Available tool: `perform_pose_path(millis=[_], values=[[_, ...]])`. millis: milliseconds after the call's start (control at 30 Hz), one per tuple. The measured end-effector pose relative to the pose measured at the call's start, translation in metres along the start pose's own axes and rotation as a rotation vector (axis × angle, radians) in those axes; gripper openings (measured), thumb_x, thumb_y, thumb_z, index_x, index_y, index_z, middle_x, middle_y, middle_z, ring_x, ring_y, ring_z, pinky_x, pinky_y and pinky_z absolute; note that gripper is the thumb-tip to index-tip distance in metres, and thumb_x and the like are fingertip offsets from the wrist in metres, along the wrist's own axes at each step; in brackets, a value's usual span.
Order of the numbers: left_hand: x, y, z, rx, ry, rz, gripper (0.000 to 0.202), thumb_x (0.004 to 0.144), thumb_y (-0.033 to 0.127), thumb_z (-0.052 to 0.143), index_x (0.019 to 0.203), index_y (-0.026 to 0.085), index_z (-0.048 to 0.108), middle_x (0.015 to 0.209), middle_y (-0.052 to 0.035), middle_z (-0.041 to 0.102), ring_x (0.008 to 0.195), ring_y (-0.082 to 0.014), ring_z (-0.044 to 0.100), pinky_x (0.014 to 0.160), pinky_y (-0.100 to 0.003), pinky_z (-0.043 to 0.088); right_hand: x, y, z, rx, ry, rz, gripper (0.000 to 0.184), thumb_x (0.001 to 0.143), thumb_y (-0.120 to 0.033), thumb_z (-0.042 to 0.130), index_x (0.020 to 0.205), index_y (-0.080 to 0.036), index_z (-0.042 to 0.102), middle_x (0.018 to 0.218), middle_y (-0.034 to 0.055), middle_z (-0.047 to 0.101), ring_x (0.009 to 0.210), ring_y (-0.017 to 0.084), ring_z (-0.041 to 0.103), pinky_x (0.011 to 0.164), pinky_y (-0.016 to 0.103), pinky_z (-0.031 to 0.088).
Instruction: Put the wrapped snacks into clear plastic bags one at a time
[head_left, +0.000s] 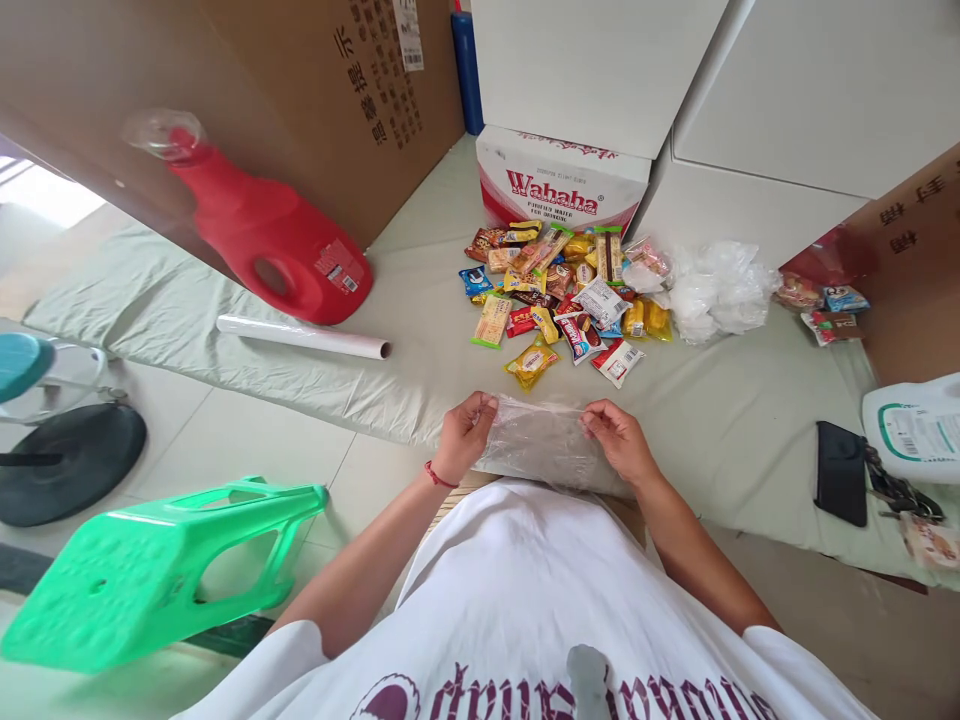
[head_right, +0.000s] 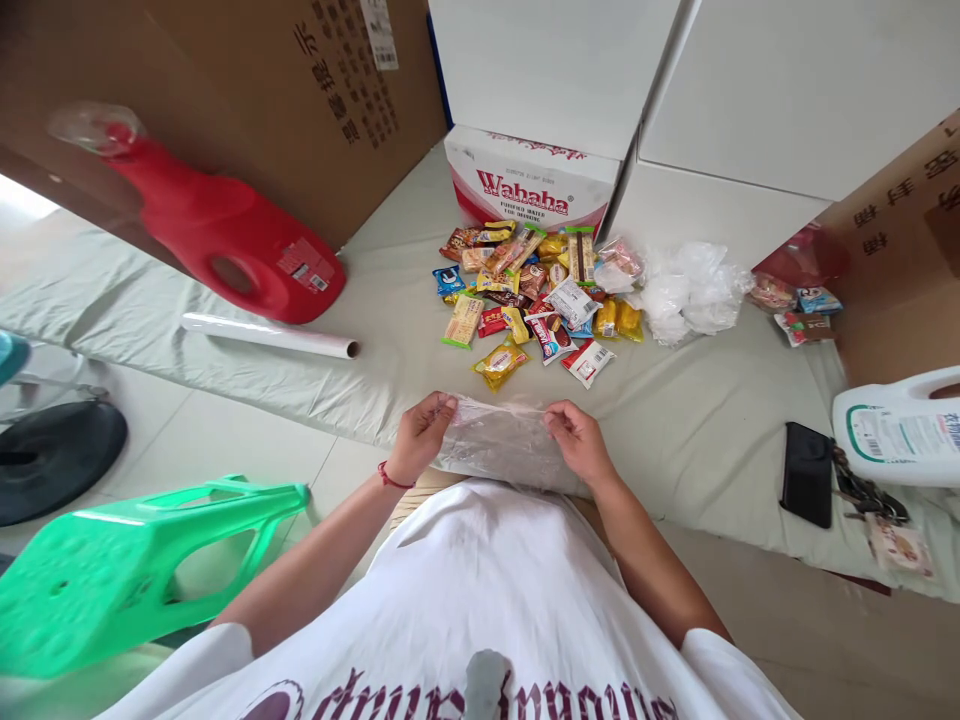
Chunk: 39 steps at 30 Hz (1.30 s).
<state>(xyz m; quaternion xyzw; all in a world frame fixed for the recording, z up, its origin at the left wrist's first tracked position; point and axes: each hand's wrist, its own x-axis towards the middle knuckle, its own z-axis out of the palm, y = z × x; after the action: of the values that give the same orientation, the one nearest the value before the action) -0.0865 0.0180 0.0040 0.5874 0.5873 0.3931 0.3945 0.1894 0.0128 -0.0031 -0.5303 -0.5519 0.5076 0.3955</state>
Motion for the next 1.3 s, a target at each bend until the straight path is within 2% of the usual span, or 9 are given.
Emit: perform_pose_path(millis=[167,400,600,733,800,933,1033,1167,1300], values=[[0.010,0.005,0.002,-0.222,0.008,-0.148,0.036,0.097,0.052,0.053,0.078,0.022,0.054,0.055,0.0048,0.053,0.050,-0.0120,0.051,0.057,-0.026,0.042,-0.005,0.006,-0.022,0.203,0.153,0.211,0.042,0.079,-0.059,0.077,0.085,-0.020,0.062,0.074,-0.0010,0.062,0.059,0.011,0.053,0.048,0.023,0.044],[0.029,-0.007,0.012,-0.313,0.133,-0.308,0.038,0.093,0.056,0.056,0.076,0.024,0.048,0.050,0.0081,0.045,0.040,-0.0103,0.043,0.042,-0.024,0.035,0.000,0.016,-0.052,0.170,0.292,0.227,0.045,0.074,-0.060,0.080,0.084,-0.020,0.063,0.070,-0.0017,0.060,0.056,0.010,0.050,0.045,0.021,0.040],[0.025,-0.015,0.027,-0.292,0.204,-0.346,0.038,0.095,0.061,0.051,0.086,0.024,0.052,0.051,0.0088,0.046,0.037,-0.0105,0.042,0.039,-0.024,0.031,0.010,0.023,-0.070,-0.069,0.117,0.265,0.047,0.082,-0.066,0.070,0.097,-0.021,0.070,0.081,0.0045,0.072,0.064,0.016,0.062,0.051,0.025,0.049],[0.019,-0.010,0.028,-0.383,0.112,-0.253,0.047,0.097,0.067,0.046,0.116,0.025,0.054,0.067,0.0048,0.062,0.035,-0.0085,0.042,0.038,-0.025,0.031,0.035,0.019,-0.074,-0.103,0.199,0.239,0.044,0.086,-0.064,0.066,0.101,-0.024,0.070,0.082,0.0061,0.075,0.066,0.018,0.068,0.052,0.027,0.051],[0.018,-0.006,0.027,-0.459,0.063,-0.220,0.054,0.093,0.065,0.055,0.130,0.025,0.048,0.078,0.0024,0.068,0.036,-0.0068,0.041,0.038,-0.024,0.032,0.051,0.016,-0.068,-0.076,0.183,0.266,0.042,0.082,-0.061,0.071,0.102,-0.024,0.068,0.076,0.0036,0.073,0.062,0.018,0.066,0.050,0.026,0.049],[0.017,-0.002,0.023,-0.588,0.009,-0.194,0.084,0.074,0.041,0.082,0.144,0.032,0.035,0.111,-0.0028,0.069,0.047,-0.0020,0.042,0.046,-0.021,0.040,0.069,0.008,-0.047,0.026,0.085,0.264,0.046,0.066,-0.048,0.084,0.099,-0.021,0.067,0.067,-0.0035,0.062,0.054,0.013,0.053,0.044,0.022,0.040],[0.017,-0.005,0.019,-0.581,0.072,-0.173,0.088,0.070,0.031,0.082,0.144,0.035,0.036,0.122,-0.0035,0.064,0.054,-0.0004,0.044,0.054,-0.019,0.043,0.058,0.006,-0.040,0.086,0.245,0.082,0.037,0.072,-0.048,0.079,0.094,-0.020,0.068,0.075,-0.0014,0.062,0.058,0.011,0.048,0.048,0.023,0.040],[0.018,-0.015,0.016,-0.464,0.136,-0.155,0.088,0.070,0.033,0.084,0.145,0.031,0.037,0.120,-0.0036,0.061,0.062,-0.0025,0.052,0.061,-0.020,0.048,0.012,0.013,-0.061,0.041,0.444,-0.071,0.028,0.080,-0.045,0.078,0.092,-0.022,0.069,0.077,-0.0001,0.062,0.063,0.013,0.052,0.059,0.027,0.046],[0.018,-0.020,0.019,-0.336,0.159,-0.168,0.072,0.072,0.037,0.084,0.131,0.024,0.047,0.099,-0.0003,0.062,0.073,-0.0091,0.059,0.070,-0.024,0.052,-0.033,0.021,-0.094,-0.047,0.287,0.012,0.024,0.079,-0.045,0.080,0.086,-0.023,0.071,0.083,0.0023,0.065,0.068,0.015,0.056,0.063,0.029,0.047]])
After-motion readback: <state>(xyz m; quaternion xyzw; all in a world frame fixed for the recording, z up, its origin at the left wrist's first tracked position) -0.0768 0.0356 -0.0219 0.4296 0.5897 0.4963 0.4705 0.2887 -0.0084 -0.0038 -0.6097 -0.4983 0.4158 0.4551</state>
